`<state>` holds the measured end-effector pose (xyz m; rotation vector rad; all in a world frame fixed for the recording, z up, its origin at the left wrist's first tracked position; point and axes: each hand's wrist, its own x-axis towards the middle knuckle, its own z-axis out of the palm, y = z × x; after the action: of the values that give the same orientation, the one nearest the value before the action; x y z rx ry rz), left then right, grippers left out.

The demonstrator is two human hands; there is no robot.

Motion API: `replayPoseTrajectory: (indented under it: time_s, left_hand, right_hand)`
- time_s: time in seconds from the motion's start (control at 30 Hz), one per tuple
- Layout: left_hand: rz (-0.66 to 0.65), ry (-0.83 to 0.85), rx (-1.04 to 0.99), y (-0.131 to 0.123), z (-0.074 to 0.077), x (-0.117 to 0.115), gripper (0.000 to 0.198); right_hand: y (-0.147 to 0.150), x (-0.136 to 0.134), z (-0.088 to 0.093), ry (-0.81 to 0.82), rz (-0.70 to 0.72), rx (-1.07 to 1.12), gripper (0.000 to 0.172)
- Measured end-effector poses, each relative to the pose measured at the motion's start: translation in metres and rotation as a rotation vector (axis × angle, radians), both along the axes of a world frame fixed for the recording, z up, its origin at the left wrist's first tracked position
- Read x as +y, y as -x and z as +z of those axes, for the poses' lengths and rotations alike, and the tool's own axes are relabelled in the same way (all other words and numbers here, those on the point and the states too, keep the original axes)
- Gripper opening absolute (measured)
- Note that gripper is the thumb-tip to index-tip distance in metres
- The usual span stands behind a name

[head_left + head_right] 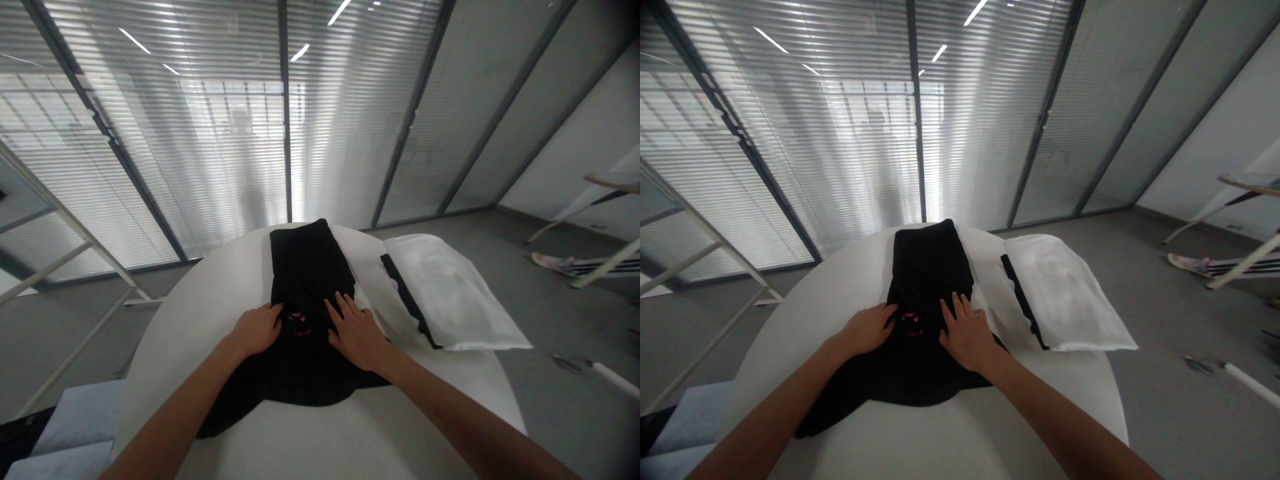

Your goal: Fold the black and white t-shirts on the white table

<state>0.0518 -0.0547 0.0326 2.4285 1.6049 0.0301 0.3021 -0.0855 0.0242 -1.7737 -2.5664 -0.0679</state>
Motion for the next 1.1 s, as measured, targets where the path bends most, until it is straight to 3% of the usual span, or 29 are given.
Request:
replayPoseTrajectory:
  time_s: [0.13, 0.27, 0.47, 0.57, 0.67, 0.83, 0.9, 0.97, 1.03, 1.1]
  left_hand:
    - [0.066, -0.082, 0.142, -0.013, -0.010, 0.010, 0.042]
    - [0.131, -0.104, 0.176, -0.020, -0.011, 0.032, 0.044]
    - [0.304, -0.147, 0.129, -0.028, -0.009, 0.058, 0.047]
    - [0.366, -0.166, 0.076, -0.026, -0.010, 0.052, 0.049]
    - [0.346, -0.193, 0.000, -0.018, -0.012, 0.033, 0.050]
    - [0.332, -0.125, 0.016, -0.007, -0.010, -0.006, 0.060]
    - [0.329, -0.106, 0.072, -0.008, -0.011, -0.016, 0.059]
    - [0.315, -0.152, 0.120, -0.012, -0.014, -0.021, 0.056]
    - [0.294, -0.218, 0.138, -0.014, -0.016, -0.022, 0.054]
    - [0.268, -0.243, 0.129, -0.012, -0.018, -0.020, 0.054]
  right_hand:
    - [0.007, 0.018, -0.007, -0.039, 0.003, -0.019, 0.063]
    - [0.002, 0.050, -0.012, -0.056, -0.001, -0.004, 0.060]
    - [0.003, 0.089, -0.011, -0.147, -0.180, 0.004, 0.052]
    - [0.007, 0.085, -0.012, -0.239, -0.265, 0.027, 0.051]
    - [0.003, 0.067, -0.011, -0.258, -0.328, 0.055, 0.049]
    - [-0.006, 0.028, -0.002, -0.238, -0.441, 0.114, 0.065]
    - [-0.004, 0.013, 0.000, -0.224, -0.341, 0.127, 0.060]
    - [0.001, 0.000, -0.002, -0.181, -0.099, 0.115, 0.049]
    - [0.005, -0.008, -0.006, -0.133, 0.095, 0.105, 0.050]
    - [0.006, -0.012, -0.008, -0.105, 0.136, 0.119, 0.051]
